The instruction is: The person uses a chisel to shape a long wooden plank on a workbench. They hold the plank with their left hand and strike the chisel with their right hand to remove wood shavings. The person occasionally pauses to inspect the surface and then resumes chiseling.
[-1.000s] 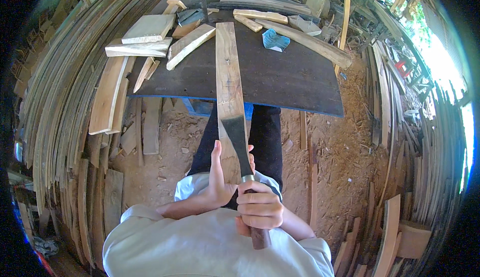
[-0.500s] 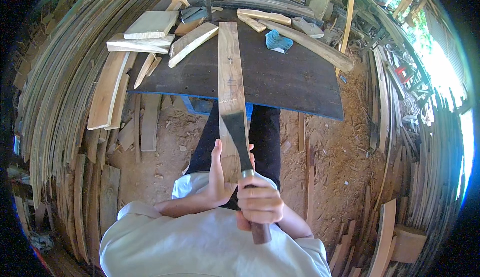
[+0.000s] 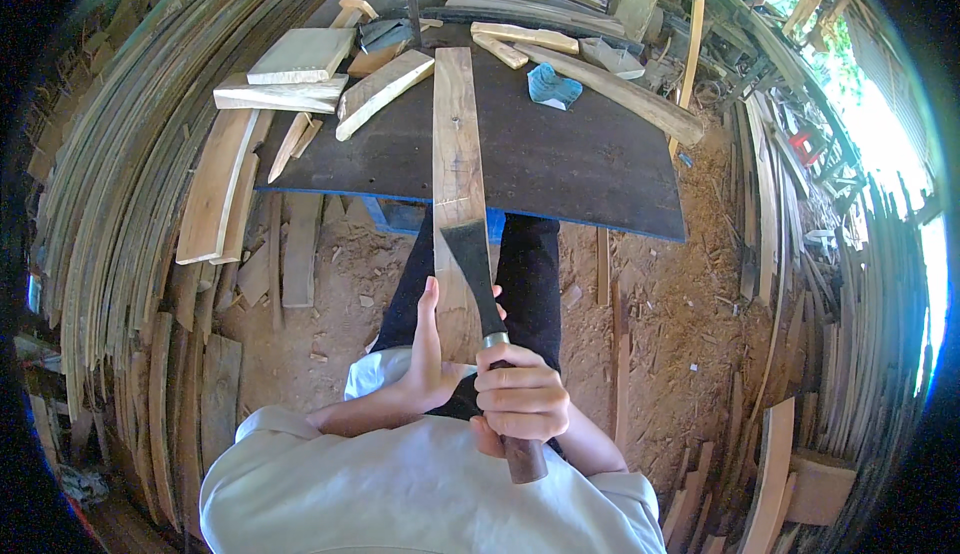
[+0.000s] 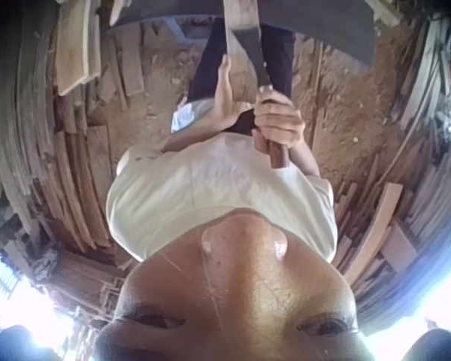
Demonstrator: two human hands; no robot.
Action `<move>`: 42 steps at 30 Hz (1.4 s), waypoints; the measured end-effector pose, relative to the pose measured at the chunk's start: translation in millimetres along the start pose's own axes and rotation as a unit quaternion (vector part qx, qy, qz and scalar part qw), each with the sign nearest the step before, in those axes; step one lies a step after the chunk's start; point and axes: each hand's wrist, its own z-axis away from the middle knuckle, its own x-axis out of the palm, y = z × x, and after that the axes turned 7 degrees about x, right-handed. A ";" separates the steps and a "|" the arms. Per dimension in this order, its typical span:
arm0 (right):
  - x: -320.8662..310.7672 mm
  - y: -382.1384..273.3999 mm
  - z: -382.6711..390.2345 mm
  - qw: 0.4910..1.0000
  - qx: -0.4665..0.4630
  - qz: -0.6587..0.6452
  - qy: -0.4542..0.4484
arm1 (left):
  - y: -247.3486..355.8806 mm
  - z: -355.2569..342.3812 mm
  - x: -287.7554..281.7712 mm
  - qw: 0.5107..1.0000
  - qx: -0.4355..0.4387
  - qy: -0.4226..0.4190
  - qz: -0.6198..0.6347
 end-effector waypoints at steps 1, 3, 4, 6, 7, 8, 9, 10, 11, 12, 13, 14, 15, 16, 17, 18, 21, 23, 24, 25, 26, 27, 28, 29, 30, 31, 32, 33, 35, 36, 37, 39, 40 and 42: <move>-2.3 0.2 -4.7 1.000 0.005 -0.006 0.000 | 2.0 -0.3 -0.6 1.000 0.015 0.013 -0.009; -2.2 4.6 -5.1 0.999 0.001 -0.031 0.007 | 3.1 -5.8 -25.4 0.993 0.082 0.063 -0.064; -4.4 -3.6 -11.7 1.000 0.009 -0.001 -0.002 | 6.4 -7.8 -23.6 0.969 0.196 0.050 -0.144; -1.7 4.1 -4.4 1.000 -0.003 -0.019 0.006 | 28.5 -6.5 -29.2 0.861 0.436 0.058 -0.255; 0.0 4.4 -3.0 1.000 -0.004 -0.015 0.009 | 55.3 -6.1 -18.2 0.808 0.524 0.046 -0.265; 1.2 4.6 -0.9 1.000 -0.007 -0.014 0.013 | 80.8 -4.8 -7.6 0.748 0.592 0.025 -0.300; 1.6 5.5 1.1 1.000 -0.005 -0.018 0.018 | 105.4 -0.5 4.8 0.676 0.655 0.009 -0.337; 1.0 4.9 -0.3 1.000 -0.002 -0.017 0.018 | 126.8 4.7 19.4 0.615 0.706 -0.014 -0.349; -0.3 5.5 -1.0 1.000 -0.001 -0.015 0.020 | 142.8 9.6 32.3 0.564 0.744 -0.045 -0.355; 0.2 7.0 -1.2 0.999 -0.001 -0.028 0.023 | 154.5 18.0 43.5 0.521 0.771 -0.072 -0.360; -4.4 -1.8 -7.5 1.000 0.011 0.001 0.017 | 165.0 14.8 55.9 0.513 0.785 -0.118 -0.327; -6.2 0.0 -4.6 1.000 0.017 -0.005 0.021 | 170.5 15.2 65.5 0.489 0.797 -0.152 -0.320; -6.8 1.8 -0.5 0.999 0.019 -0.005 0.030 | 172.6 14.2 72.9 0.478 0.800 -0.185 -0.311; 2.4 -4.2 -11.4 0.999 0.010 -0.021 0.028 | 188.5 33.6 83.9 0.454 0.810 -0.201 -0.312; 2.3 -3.1 -10.3 0.999 0.013 -0.020 0.031 | 191.3 32.4 88.0 0.449 0.811 -0.218 -0.305; 0.4 -3.1 -10.8 0.999 0.021 -0.019 0.015 | 195.5 31.7 90.6 0.443 0.813 -0.234 -0.296; -4.5 -0.3 -3.5 0.999 0.038 0.000 0.006 | 196.9 22.8 99.4 0.446 0.806 -0.267 -0.282; -5.2 -0.5 -5.1 0.999 0.041 -0.008 0.004 | 195.9 25.3 96.8 0.448 0.804 -0.270 -0.283; -3.0 -0.8 -8.3 0.999 0.040 -0.018 0.004 | 196.6 30.2 96.6 0.443 0.804 -0.274 -0.289; -3.8 -0.1 -9.8 0.999 0.040 -0.013 0.006 | 195.1 30.5 95.9 0.443 0.804 -0.279 -0.281; -4.1 -1.4 -9.2 0.999 0.039 -0.009 0.009 | 192.3 31.7 94.1 0.445 0.805 -0.281 -0.275; -4.5 -2.6 -8.0 0.999 0.037 -0.007 0.011 | 190.0 31.8 92.4 0.445 0.807 -0.281 -0.269; -5.4 -3.9 -7.3 0.999 0.040 -0.007 0.005 | 187.2 33.0 89.2 0.449 0.807 -0.280 -0.262; -5.6 -4.5 -6.4 0.999 0.043 -0.002 0.005 | 184.5 32.4 87.0 0.450 0.809 -0.278 -0.257; -5.8 -4.7 -5.6 0.999 0.047 0.003 0.004 | 182.4 32.5 84.2 0.452 0.810 -0.276 -0.253; -6.0 -4.9 -4.1 0.999 0.053 0.005 0.003 | 178.8 33.0 81.4 0.456 0.810 -0.271 -0.250; -7.0 -4.3 -4.5 0.998 0.054 0.006 -0.001 | 175.5 31.9 78.7 0.459 0.811 -0.264 -0.247; -5.1 -2.9 -5.5 0.999 0.054 0.002 0.002 | 174.7 30.6 76.3 0.462 0.811 -0.262 -0.245; -6.1 -0.7 -5.4 0.998 0.053 -0.012 -0.008 | 163.6 31.5 69.8 0.470 0.812 -0.239 -0.251; -6.0 0.3 -4.2 0.999 0.049 -0.009 -0.005 | 158.6 30.0 67.7 0.471 0.814 -0.235 -0.244; -6.9 -2.1 -3.2 0.998 0.057 -0.004 -0.008 | 152.1 28.3 65.5 0.479 0.813 -0.229 -0.238; -3.6 -5.2 -8.1 0.999 0.043 -0.003 -0.003 | 145.6 31.6 62.3 0.477 0.821 -0.221 -0.221; 0.8 -9.4 -5.6 0.998 0.057 0.003 0.009 | 144.7 30.5 62.4 0.484 0.816 -0.229 -0.219; -7.6 -7.8 -6.4 0.998 0.056 0.015 0.000 | 147.0 27.8 67.1 0.482 0.817 -0.235 -0.212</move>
